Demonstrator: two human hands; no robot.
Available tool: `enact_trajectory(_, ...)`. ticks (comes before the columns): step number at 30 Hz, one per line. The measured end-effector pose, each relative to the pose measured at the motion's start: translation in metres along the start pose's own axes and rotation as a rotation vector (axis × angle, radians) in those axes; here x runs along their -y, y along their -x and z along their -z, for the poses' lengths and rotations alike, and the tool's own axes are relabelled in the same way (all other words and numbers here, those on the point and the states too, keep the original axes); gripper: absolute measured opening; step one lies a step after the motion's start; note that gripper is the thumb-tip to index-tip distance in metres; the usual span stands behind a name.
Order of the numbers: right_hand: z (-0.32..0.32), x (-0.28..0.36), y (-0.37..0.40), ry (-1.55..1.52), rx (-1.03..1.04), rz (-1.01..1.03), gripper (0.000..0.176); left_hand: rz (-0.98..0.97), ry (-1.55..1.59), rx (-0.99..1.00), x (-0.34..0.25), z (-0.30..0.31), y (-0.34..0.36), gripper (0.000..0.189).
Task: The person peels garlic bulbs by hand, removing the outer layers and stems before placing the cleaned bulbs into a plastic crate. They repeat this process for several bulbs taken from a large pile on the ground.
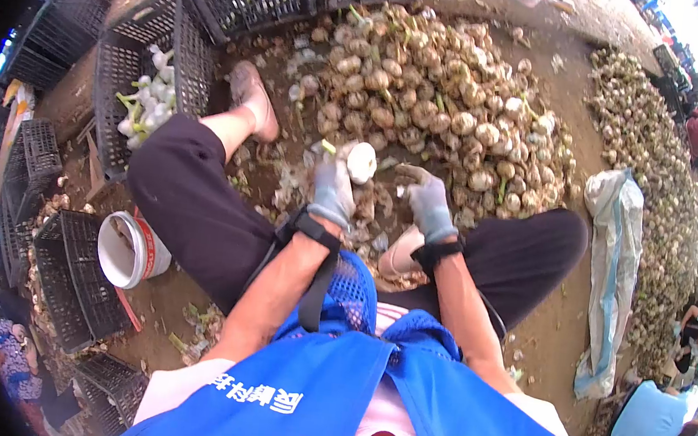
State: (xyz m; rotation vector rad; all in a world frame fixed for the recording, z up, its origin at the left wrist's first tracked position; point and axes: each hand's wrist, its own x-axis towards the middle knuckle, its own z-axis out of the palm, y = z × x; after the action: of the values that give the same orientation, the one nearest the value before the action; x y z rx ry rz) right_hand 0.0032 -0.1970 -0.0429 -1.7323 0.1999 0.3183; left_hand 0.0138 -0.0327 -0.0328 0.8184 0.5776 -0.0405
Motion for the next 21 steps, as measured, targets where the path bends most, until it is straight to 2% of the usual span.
enact_trajectory(1,-0.002,-0.013,-0.01,0.168,-0.032,0.194,0.046,-0.009,-0.031,-0.015,0.008,0.007,-0.007,0.03)
enact_trajectory(3,-0.025,0.036,0.017,0.433,-0.145,0.686,0.058,-0.093,-0.397,-0.089,0.021,0.019,-0.02,0.034)
enact_trajectory(5,-0.048,0.037,0.019,0.494,-0.014,0.693,0.062,-0.649,-1.216,-0.079,0.02,0.019,-0.013,0.036)
enact_trajectory(7,-0.054,0.032,0.013,-0.204,0.199,0.049,0.05,-0.474,-1.204,0.034,0.037,0.047,-0.031,0.035)
enact_trajectory(9,-0.041,0.005,-0.012,-0.941,0.519,-0.407,0.039,0.319,-0.361,-0.01,-0.01,0.025,-0.004,0.033)
enact_trajectory(10,-0.038,-0.063,-0.042,-0.996,0.343,-0.634,0.026,0.249,-0.236,-0.134,-0.017,0.017,0.0,0.032)
enact_trajectory(11,-0.036,-0.077,-0.056,-1.005,0.234,-0.704,0.025,0.137,-0.219,-0.173,-0.011,0.024,-0.01,0.031)
enact_trajectory(13,-0.045,-0.026,-0.092,-1.059,0.23,-0.475,0.025,0.057,-0.183,-0.209,-0.013,0.023,-0.011,0.029)
enact_trajectory(15,-0.05,0.069,-0.127,-1.1,0.317,-0.121,0.024,0.212,-0.118,-0.154,-0.011,0.021,-0.007,0.025)
enact_trajectory(17,-0.045,0.156,-0.143,-1.012,0.381,0.122,0.029,0.309,-0.125,-0.059,-0.007,0.02,-0.006,0.025)
enact_trajectory(19,-0.04,0.226,-0.123,-0.643,0.248,0.345,0.034,0.34,-0.109,-0.088,-0.004,0.02,-0.01,0.025)
enact_trajectory(21,-0.021,0.218,-0.128,0.044,0.083,0.446,0.036,0.334,-0.089,-0.081,-0.007,0.02,-0.011,0.025)
